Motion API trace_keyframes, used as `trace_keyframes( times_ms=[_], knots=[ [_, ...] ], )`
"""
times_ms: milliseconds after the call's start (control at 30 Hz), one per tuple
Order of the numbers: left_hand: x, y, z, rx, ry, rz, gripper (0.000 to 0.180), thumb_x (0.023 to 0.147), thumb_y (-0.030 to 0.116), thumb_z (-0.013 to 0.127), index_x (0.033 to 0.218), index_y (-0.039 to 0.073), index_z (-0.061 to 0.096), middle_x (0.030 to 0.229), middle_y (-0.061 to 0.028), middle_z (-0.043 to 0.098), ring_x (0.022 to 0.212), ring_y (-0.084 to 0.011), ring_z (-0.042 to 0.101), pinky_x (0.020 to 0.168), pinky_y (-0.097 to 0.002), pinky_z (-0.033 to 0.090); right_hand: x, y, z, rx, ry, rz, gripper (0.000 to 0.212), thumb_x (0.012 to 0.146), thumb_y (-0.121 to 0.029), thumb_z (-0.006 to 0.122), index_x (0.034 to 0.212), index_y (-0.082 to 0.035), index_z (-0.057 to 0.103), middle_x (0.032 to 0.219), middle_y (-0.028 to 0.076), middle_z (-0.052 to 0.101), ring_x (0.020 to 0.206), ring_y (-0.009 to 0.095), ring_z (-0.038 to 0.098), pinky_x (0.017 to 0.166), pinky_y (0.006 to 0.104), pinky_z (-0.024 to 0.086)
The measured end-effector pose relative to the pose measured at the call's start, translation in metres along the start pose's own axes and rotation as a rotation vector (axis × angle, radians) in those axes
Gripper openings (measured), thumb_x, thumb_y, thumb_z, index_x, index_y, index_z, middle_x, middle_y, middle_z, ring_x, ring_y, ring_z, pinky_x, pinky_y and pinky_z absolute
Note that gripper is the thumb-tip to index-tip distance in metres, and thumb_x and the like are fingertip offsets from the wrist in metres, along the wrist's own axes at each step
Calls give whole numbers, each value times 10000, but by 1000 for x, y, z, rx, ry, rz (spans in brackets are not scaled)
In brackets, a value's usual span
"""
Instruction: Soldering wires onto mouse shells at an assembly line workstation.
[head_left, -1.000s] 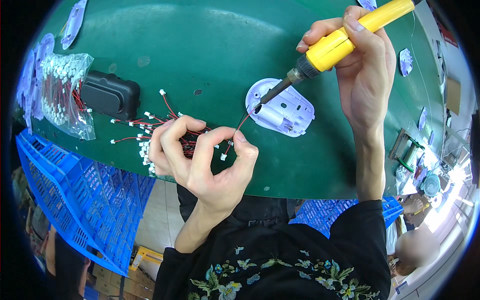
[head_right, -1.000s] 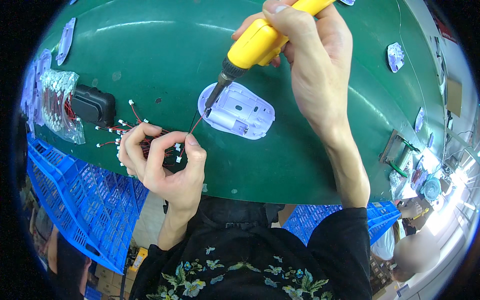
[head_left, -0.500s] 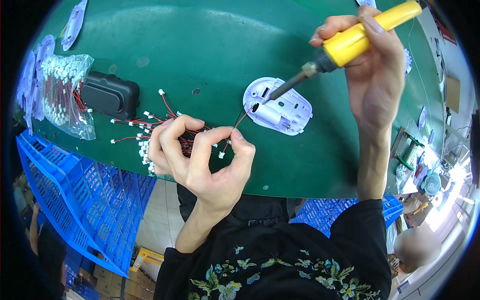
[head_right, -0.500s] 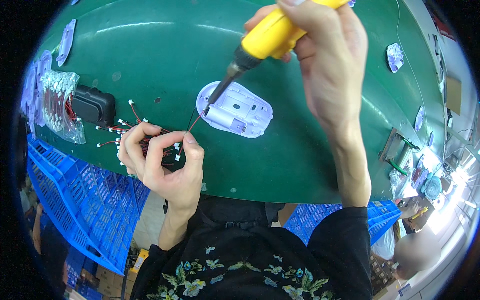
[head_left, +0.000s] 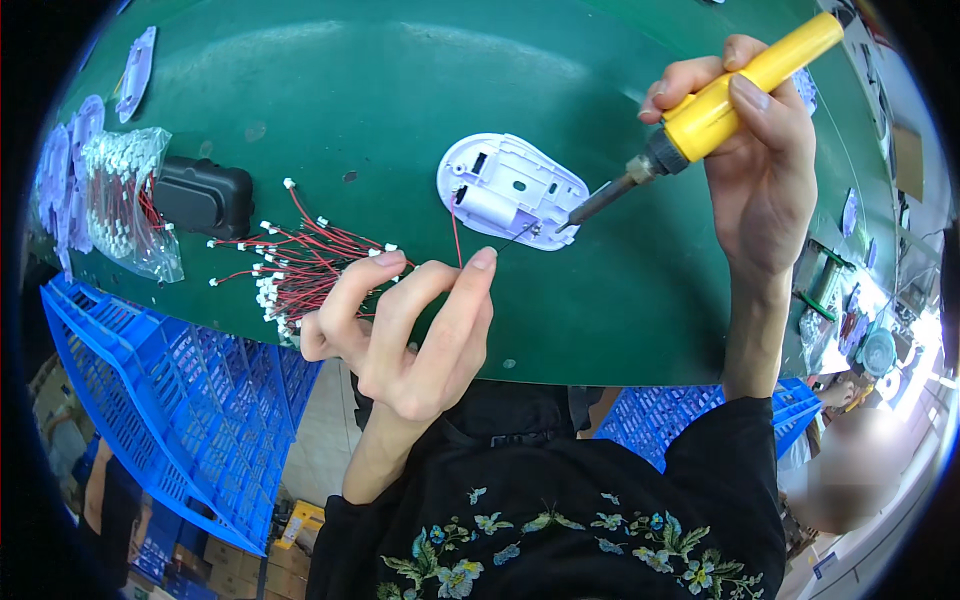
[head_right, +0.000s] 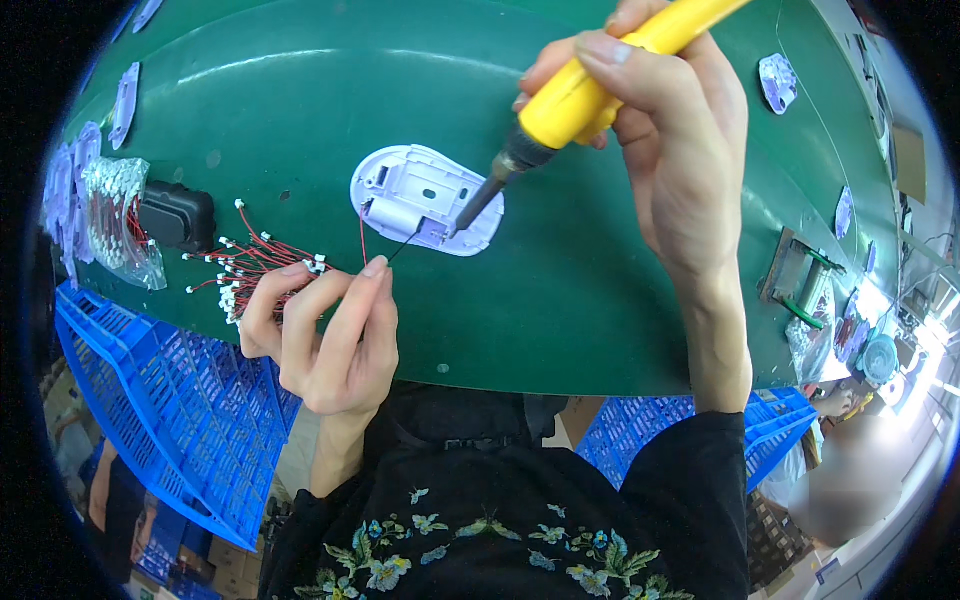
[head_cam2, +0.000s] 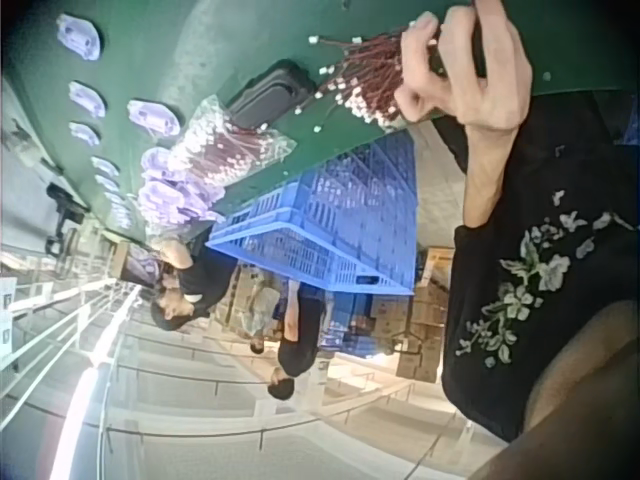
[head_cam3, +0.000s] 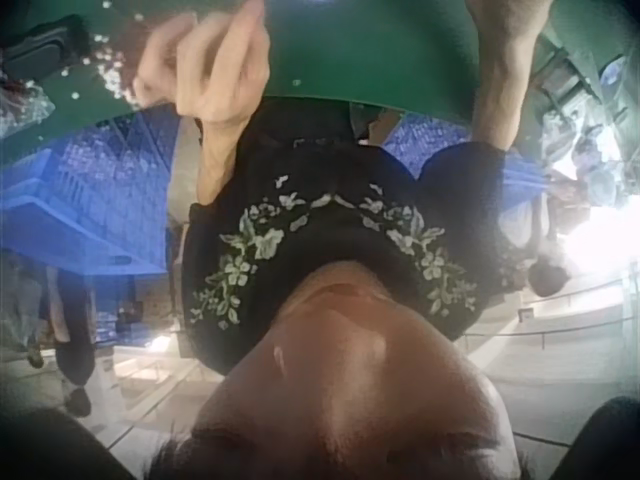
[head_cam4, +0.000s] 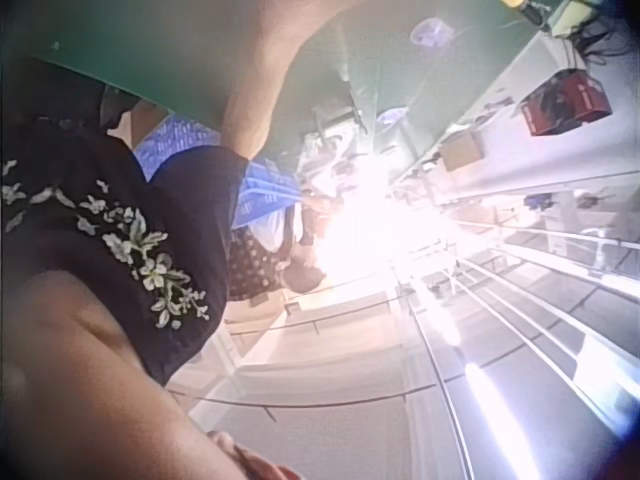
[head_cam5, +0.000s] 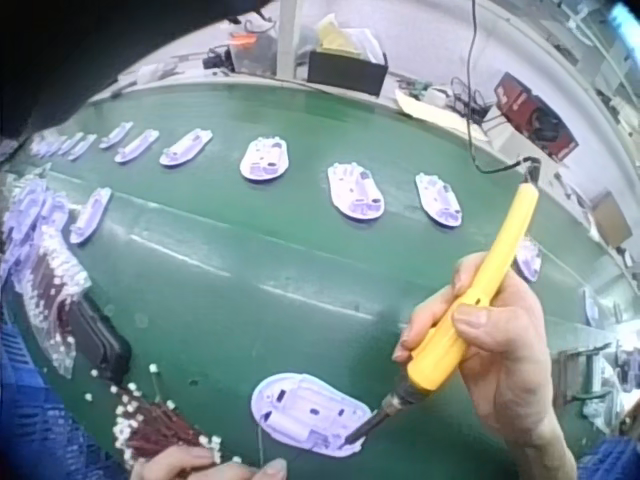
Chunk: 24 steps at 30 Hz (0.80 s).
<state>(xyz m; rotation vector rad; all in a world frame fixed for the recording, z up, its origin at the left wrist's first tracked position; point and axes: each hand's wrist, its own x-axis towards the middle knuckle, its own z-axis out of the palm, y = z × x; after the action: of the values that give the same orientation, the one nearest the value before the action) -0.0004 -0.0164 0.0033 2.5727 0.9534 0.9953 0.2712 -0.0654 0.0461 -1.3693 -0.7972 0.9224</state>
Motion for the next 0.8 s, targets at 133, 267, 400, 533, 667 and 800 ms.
trace_keyframes(
  times_ms=[133, 267, 400, 533, 667, 800],
  knots=[
    [0, 1, 0, 19, -62, 15, 262, 690, 44, 873, 917, 163, 815, 854, 44, 670, 1030, -248, 588, 973, -374, 332, 5, -1, 5, -3, -56, -22, 255, 1003, -269, 487, 1130, -49, 465, 963, 225, 695, 913, 308, 693, 914, 438, 529],
    [0, 2, 5, 8, -68, 32, 261, 664, 49, 862, 893, 162, 809, 865, 44, 669, 1029, -245, 597, 971, -372, 332, 3, 3, 24, 133, 105, 43, 229, 931, -168, 526, 1099, -41, 436, 879, 261, 693, 802, 316, 705, 805, 411, 586],
    [-2, -3, 7, -17, -68, 29, 269, 631, 64, 832, 878, 168, 805, 871, 60, 665, 1014, -227, 616, 938, -384, 294, 0, -4, 36, 87, 134, 53, 232, 927, -166, 534, 1098, -43, 439, 877, 259, 693, 799, 318, 704, 802, 411, 586],
    [0, -2, 6, -18, -56, 3, 279, 614, 38, 825, 860, 168, 805, 854, 48, 662, 984, -230, 621, 956, -376, 337, 1, -2, 39, 73, 160, 76, 232, 921, -165, 548, 1091, -47, 444, 866, 256, 692, 789, 316, 704, 797, 410, 588],
    [0, -3, 7, -21, -52, -1, 273, 616, 49, 821, 862, 167, 805, 841, 51, 660, 976, -222, 629, 950, -367, 334, 5, 12, 3, -84, -60, 22, 254, 1008, -277, 476, 1121, -49, 468, 946, 221, 695, 907, 312, 694, 916, 440, 532],
    [1, -5, 7, -31, -52, 11, 266, 620, 59, 805, 862, 168, 803, 838, 54, 659, 979, -218, 634, 955, -361, 326, 4, 11, 5, -19, -54, 22, 242, 1013, -265, 466, 1123, -49, 472, 939, 222, 693, 902, 318, 694, 916, 441, 534]
  ],
)
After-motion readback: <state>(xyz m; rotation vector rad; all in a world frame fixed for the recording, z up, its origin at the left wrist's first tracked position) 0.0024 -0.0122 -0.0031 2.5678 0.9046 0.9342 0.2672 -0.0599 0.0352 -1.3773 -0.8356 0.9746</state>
